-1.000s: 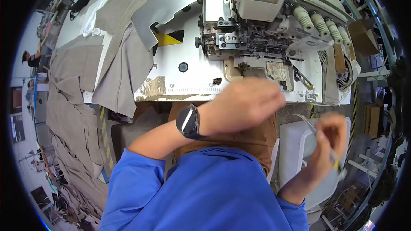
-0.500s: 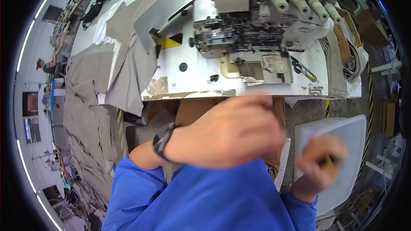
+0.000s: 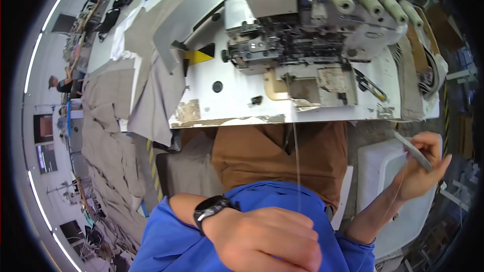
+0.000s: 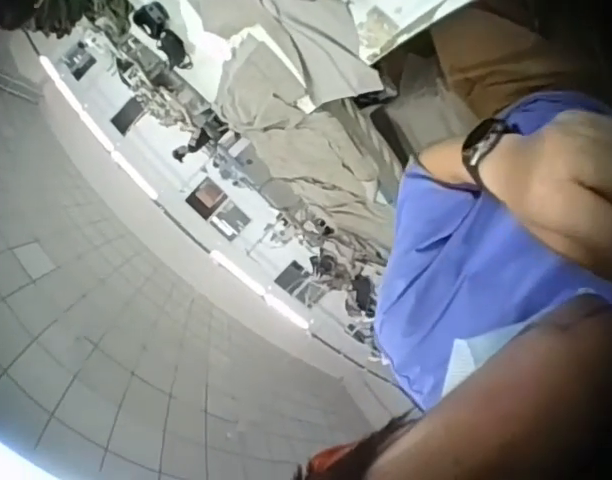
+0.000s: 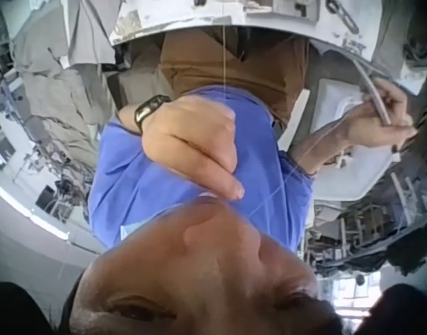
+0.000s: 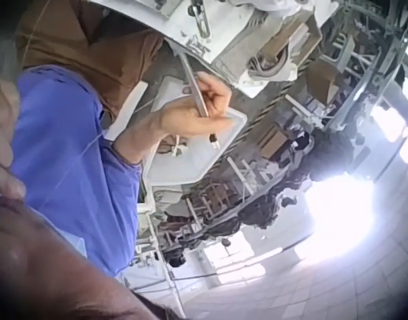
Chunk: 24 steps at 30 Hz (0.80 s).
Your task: Adjusting and threading an industrial sewing machine using hand tools.
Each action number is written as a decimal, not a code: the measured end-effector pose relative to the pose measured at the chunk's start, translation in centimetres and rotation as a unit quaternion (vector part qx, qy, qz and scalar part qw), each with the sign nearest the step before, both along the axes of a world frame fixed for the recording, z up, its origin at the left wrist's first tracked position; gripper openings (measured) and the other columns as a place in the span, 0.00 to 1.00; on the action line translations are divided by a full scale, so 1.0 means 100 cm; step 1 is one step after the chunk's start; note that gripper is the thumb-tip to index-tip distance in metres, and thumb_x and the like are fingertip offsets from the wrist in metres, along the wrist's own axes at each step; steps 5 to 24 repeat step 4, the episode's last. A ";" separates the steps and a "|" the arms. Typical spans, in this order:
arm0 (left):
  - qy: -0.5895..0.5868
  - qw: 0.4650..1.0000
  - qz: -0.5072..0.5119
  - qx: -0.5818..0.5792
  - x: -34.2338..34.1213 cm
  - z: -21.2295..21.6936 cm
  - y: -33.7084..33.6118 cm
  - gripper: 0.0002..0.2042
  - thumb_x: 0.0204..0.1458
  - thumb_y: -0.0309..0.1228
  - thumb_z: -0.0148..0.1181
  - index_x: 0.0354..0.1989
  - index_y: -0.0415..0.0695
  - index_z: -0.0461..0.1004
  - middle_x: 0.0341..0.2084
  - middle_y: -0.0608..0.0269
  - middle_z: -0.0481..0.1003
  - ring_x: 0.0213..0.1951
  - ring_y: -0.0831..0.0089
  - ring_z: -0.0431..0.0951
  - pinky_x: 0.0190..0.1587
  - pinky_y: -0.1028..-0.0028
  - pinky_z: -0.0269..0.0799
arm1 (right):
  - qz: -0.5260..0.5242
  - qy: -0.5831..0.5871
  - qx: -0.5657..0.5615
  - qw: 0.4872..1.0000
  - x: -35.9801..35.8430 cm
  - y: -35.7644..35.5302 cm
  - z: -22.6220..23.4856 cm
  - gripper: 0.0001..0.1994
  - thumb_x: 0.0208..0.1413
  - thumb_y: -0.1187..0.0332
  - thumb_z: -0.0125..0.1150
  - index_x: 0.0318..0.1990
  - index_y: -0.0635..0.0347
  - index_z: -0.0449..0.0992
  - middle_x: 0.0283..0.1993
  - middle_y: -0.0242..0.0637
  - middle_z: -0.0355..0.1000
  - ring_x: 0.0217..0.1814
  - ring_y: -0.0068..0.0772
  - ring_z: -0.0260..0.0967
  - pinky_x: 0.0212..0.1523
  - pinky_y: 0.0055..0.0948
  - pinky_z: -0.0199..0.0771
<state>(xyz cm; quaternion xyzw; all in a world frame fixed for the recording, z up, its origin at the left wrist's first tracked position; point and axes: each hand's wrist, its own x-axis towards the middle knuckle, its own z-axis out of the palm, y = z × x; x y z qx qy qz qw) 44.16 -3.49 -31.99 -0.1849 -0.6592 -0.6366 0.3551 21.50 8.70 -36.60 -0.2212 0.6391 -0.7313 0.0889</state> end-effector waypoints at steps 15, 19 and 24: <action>-0.061 0.995 -0.042 0.071 0.009 0.005 -0.002 0.09 0.58 0.29 0.54 0.37 0.36 0.77 0.31 0.55 0.74 0.31 0.64 0.75 0.33 0.68 0.70 | 0.111 0.104 0.112 0.982 0.045 -0.055 -0.037 0.07 0.55 0.71 0.61 0.39 0.62 0.77 0.34 0.33 0.73 0.33 0.23 0.67 0.36 0.19 0.65; -0.061 0.995 -0.042 0.071 0.009 0.005 -0.002 0.09 0.58 0.29 0.54 0.37 0.36 0.77 0.31 0.55 0.74 0.31 0.64 0.75 0.33 0.68 0.70 | 0.111 0.104 0.112 0.982 0.045 -0.055 -0.037 0.07 0.55 0.71 0.61 0.39 0.62 0.77 0.34 0.33 0.73 0.33 0.23 0.67 0.36 0.19 0.65; -0.061 0.995 -0.042 0.071 0.009 0.005 -0.002 0.09 0.58 0.29 0.54 0.37 0.36 0.77 0.31 0.55 0.74 0.31 0.64 0.75 0.33 0.68 0.70 | 0.111 0.104 0.112 0.982 0.045 -0.055 -0.037 0.07 0.55 0.71 0.61 0.39 0.62 0.77 0.34 0.33 0.73 0.33 0.23 0.67 0.36 0.19 0.65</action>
